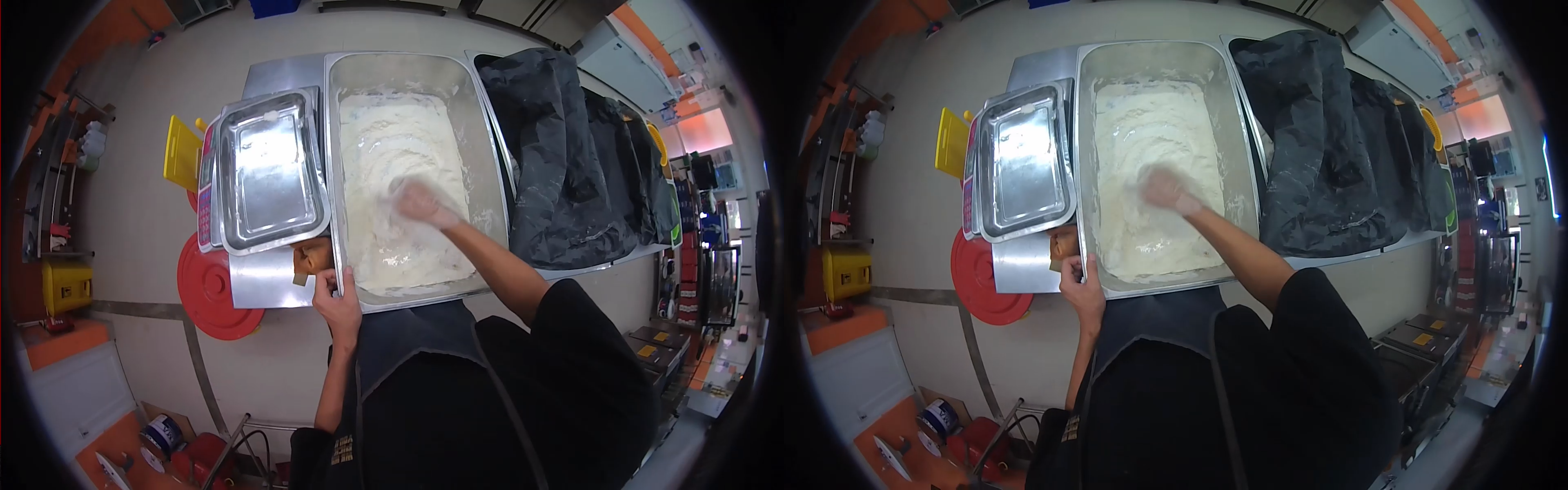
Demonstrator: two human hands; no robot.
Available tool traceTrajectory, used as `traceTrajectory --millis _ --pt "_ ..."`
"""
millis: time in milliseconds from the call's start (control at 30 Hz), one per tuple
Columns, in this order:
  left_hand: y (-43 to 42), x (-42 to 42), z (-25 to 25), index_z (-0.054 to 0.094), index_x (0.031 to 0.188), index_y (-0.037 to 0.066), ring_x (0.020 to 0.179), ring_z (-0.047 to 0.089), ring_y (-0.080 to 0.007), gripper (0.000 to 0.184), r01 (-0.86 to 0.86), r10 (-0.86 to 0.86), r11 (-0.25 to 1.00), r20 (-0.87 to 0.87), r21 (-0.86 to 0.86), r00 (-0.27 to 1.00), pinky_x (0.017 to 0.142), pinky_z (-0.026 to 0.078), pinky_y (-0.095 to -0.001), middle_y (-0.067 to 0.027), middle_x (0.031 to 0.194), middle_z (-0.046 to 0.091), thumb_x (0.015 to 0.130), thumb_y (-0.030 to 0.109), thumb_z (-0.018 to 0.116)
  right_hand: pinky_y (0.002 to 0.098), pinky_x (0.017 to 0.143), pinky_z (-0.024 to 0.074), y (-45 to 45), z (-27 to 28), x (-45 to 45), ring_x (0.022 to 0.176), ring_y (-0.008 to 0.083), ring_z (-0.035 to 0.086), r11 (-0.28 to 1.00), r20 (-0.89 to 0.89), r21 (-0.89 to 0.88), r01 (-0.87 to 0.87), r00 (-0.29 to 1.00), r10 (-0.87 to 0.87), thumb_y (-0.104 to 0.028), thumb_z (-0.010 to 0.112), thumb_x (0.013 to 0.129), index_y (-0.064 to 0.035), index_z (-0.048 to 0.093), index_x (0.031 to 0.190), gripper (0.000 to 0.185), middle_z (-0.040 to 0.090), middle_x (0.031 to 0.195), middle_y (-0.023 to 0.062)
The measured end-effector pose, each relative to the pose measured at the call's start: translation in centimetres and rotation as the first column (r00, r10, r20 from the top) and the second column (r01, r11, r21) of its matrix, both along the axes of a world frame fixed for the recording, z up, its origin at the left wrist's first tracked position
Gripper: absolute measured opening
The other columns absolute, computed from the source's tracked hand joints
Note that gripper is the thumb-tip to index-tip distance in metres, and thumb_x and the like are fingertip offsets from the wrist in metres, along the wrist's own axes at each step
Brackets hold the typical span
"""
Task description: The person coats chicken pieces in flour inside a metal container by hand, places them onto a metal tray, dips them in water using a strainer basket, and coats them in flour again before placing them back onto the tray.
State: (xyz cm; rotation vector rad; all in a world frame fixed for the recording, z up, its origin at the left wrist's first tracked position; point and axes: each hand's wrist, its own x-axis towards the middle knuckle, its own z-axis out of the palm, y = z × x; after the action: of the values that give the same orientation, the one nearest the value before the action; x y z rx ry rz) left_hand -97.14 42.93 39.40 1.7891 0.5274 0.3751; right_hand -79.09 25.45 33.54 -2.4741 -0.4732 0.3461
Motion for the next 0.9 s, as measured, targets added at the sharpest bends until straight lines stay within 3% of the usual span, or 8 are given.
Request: traceTrajectory --millis 33,333,467,567,667,733,800,900 --pt "0.0 0.1 -0.1 0.051 0.076 -0.003 0.055 0.044 -0.0111 0.022 -0.002 0.002 1.000 -0.002 0.001 1.000 0.053 0.039 -0.0276 -0.0043 0.061 0.049 0.083 0.013 0.065 0.0386 0.055 0.0470 -0.3 1.0 0.8 0.059 0.0260 0.061 0.976 -0.031 -0.092 0.195 0.980 -0.199 -0.043 0.061 0.078 0.0007 0.062 0.069 0.045 0.061 0.067 0.0214" --pt "0.2 0.1 -0.3 0.050 0.076 -0.002 0.054 0.043 -0.0093 0.023 0.020 -0.020 1.000 -0.005 -0.001 1.000 0.052 0.038 -0.0264 -0.0029 0.060 0.049 0.083 0.013 0.065 0.0431 0.060 0.0469 4.8 -2.5 -5.6 0.062 0.0357 0.061 0.895 -0.001 -0.149 -0.420 0.905 0.425 -0.040 0.053 0.078 0.0000 0.060 0.069 0.041 0.059 0.064 0.0208" --pt "0.2 0.1 -0.3 0.050 0.076 -0.002 0.054 0.043 -0.0090 0.023 0.036 -0.036 0.999 0.006 0.011 0.999 0.052 0.038 -0.0263 -0.0026 0.060 0.049 0.083 0.013 0.065 0.0424 0.055 0.0446 3.6 -3.5 -7.9 0.056 0.0328 0.057 0.577 -0.157 -0.353 -0.736 0.655 0.739 -0.034 0.055 0.078 -0.0002 0.056 0.067 0.035 0.056 0.060 0.0176" --pt "0.2 0.1 -0.2 0.050 0.076 -0.002 0.054 0.044 -0.0091 0.023 0.034 -0.034 0.999 0.000 0.002 0.999 0.052 0.038 -0.0262 -0.0027 0.060 0.049 0.084 0.014 0.065 0.0402 0.053 0.0433 0.4 -2.1 -6.4 0.053 0.0264 0.053 0.590 -0.411 0.134 -0.796 0.497 0.764 -0.026 0.057 0.077 0.0014 0.054 0.068 0.029 0.054 0.058 0.0153" --pt "0.2 0.1 -0.1 0.051 0.076 -0.002 0.055 0.044 -0.0092 0.023 0.030 -0.030 1.000 -0.010 0.000 0.999 0.052 0.038 -0.0262 -0.0028 0.060 0.049 0.084 0.014 0.065 0.0374 0.051 0.0421 -2.7 -2.2 -5.7 0.052 0.0212 0.048 0.752 -0.330 0.468 -0.463 0.698 0.635 -0.022 0.058 0.077 0.0030 0.056 0.070 0.025 0.053 0.059 0.0141" --pt "0.2 0.0 0.0 0.051 0.076 -0.003 0.055 0.044 -0.0094 0.023 0.035 -0.035 0.999 -0.006 -0.001 0.999 0.052 0.038 -0.0263 -0.0028 0.061 0.049 0.084 0.014 0.064 0.0348 0.055 0.0442 -4.0 5.0 -4.4 0.057 0.0206 0.053 0.922 -0.440 0.285 -0.262 0.819 0.369 -0.020 0.057 0.079 0.0042 0.060 0.076 0.025 0.058 0.065 0.0136" --pt "0.2 0.0 0.0 0.051 0.077 -0.003 0.056 0.044 -0.0095 0.023 0.034 -0.034 0.999 -0.010 -0.006 0.999 0.052 0.038 -0.0264 -0.0029 0.061 0.050 0.084 0.014 0.064 0.0368 0.066 0.0471 -7.6 -1.0 -1.7 0.067 0.0227 0.058 0.876 -0.293 -0.267 -0.401 0.900 0.323 -0.033 0.052 0.086 0.0045 0.064 0.085 0.039 0.063 0.076 0.0174" --pt "0.2 0.0 0.0 0.051 0.077 -0.002 0.056 0.044 -0.0096 0.022 0.033 -0.033 0.999 -0.017 -0.010 0.999 0.053 0.038 -0.0264 -0.0032 0.062 0.050 0.085 0.014 0.064 0.0408 0.074 0.0463 -8.2 1.0 -4.9 0.076 0.0254 0.061 0.912 -0.366 -0.371 -0.174 0.930 0.029 -0.049 0.048 0.086 0.0045 0.065 0.088 0.056 0.063 0.081 0.0224"
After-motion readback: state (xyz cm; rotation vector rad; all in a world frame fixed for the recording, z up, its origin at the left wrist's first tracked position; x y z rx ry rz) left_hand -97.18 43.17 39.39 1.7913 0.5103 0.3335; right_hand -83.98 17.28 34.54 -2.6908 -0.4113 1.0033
